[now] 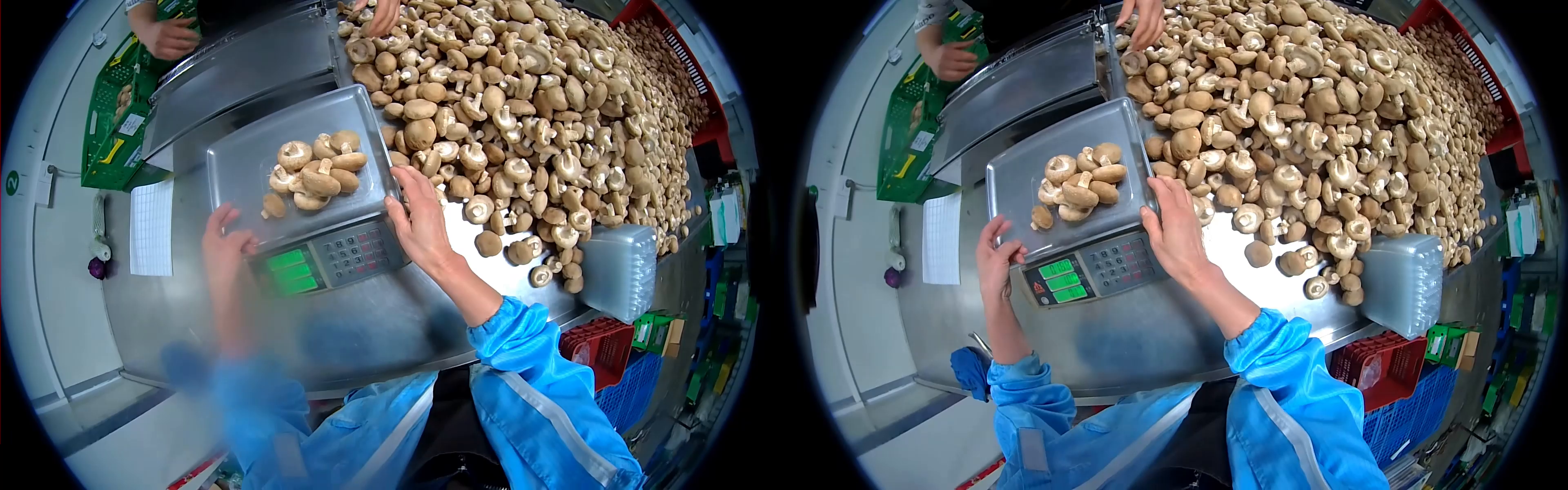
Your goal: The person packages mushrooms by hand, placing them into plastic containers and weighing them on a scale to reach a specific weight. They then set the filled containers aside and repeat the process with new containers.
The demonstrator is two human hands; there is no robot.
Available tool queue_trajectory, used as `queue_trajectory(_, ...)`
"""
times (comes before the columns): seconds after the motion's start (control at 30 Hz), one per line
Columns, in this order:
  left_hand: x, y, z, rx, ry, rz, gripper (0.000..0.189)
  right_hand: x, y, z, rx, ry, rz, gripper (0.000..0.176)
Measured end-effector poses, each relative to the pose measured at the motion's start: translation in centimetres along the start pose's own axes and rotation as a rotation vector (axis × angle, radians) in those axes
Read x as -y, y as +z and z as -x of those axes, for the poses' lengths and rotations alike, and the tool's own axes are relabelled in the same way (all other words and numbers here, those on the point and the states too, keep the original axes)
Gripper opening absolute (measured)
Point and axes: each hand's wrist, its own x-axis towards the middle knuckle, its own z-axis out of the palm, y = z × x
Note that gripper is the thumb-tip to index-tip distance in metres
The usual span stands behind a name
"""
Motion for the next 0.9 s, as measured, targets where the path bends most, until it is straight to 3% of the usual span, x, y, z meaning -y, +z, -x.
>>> queue_trajectory(0.2,-0.5,1.3,1.2,0.010,0.037,0.029,0.066,0.4,-1.0,1.2,-0.017,-0.012,0.008,0.040)
queue_trajectory(0.3,-0.4,3.1,4.1,-0.122,0.207,0.172,0.061,0.6,-2.6,3.2,-0.025,-0.038,-0.036,0.038)
queue_trajectory(0.4,3.9,6.2,7.5,-0.277,0.515,0.068,0.060,-1.1,-4.9,7.6,-0.119,-0.056,-0.035,0.034)
queue_trajectory(0.47,6.4,8.0,11.6,0.009,0.478,-0.163,0.061,-2.5,-7.7,10.7,-0.177,-0.074,0.003,0.031)
queue_trajectory(0.53,6.3,11.4,15.7,0.326,0.597,-0.424,0.063,-3.8,-10.5,14.2,-0.307,0.030,0.046,0.030)
queue_trajectory(0.57,4.9,13.3,18.1,0.461,0.778,-0.645,0.064,-4.2,-11.9,15.6,-0.373,0.103,0.063,0.029)
queue_trajectory(0.63,6.2,17.3,20.5,0.826,0.836,-0.612,0.064,-7.0,-14.2,19.2,-0.559,0.269,0.081,0.030)
queue_trajectory(0.8,7.4,26.5,25.0,1.183,1.152,-0.495,0.058,-11.6,-19.2,24.8,-0.901,0.595,0.113,0.034)
queue_trajectory(0.9,7.9,30.6,26.5,1.185,1.206,-0.515,0.054,-12.6,-20.6,25.1,-0.932,0.784,0.074,0.040)
